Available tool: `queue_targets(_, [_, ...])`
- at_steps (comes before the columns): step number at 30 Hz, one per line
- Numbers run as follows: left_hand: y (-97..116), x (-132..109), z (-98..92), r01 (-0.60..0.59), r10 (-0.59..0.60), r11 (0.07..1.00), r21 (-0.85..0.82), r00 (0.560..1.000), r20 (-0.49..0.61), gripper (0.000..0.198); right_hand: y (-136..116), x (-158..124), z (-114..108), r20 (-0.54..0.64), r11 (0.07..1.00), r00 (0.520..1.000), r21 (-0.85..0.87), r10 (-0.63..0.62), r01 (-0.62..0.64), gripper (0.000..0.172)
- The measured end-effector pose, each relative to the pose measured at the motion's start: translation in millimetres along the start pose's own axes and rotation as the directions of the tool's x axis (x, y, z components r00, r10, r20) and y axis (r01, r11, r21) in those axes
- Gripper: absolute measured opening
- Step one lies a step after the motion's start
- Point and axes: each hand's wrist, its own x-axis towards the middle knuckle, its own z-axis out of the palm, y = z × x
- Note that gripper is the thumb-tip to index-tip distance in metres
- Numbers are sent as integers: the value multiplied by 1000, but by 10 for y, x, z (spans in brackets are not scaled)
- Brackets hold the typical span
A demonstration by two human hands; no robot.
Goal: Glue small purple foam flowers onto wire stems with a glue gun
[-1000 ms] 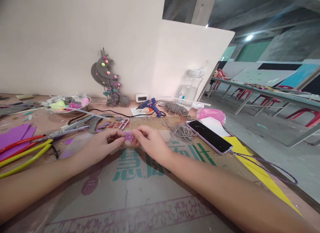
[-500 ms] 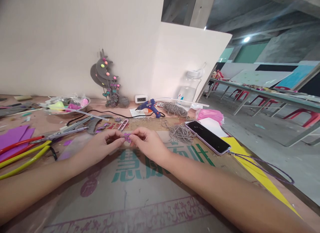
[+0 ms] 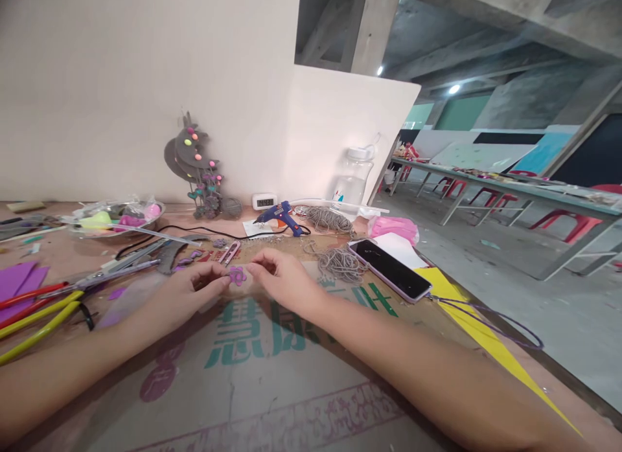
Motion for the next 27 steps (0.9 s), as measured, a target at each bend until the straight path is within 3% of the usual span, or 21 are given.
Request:
queue_targets(6, [-34,14,9,-2,2,999,-44,1000,9,24,295,288,-471,-108,941,992,-337,-72,32,14])
queue_targets(10, [-73,35,16,-17,17,998,-63,1000,5,23,621,467,-672,-135,856,991,-515,-23,-50,30])
queue_targets(14, [-72,40,15,-10,11,998,-70,1000,12,23,852,718,-705,-121,795,993,-602,-2,-72,43])
queue_targets(17, [-57,31,6,-6,7,998,-58,1000,8,21,854,853,-667,-124,740,992,-668,-12,-75,34])
queue_targets(20, [-42,21,-1,-8,8,999,-51,1000,17,20,698,855,-578,-123,690,989,-723,-79,-35,23])
queue_targets(22, [-28,16,-2,-5,6,999,-52,1000,18,20,552,809,-482,-91,664,984,-747,-155,36,23])
queue_targets(24, [-12,12,-2,-7,7,998,-58,1000,13,20,416,766,-354,35,639,961,-741,-273,208,22])
queue_targets(27, [8,8,-1,-24,24,998,-62,1000,0,19,276,756,-132,311,626,845,-571,-435,532,36])
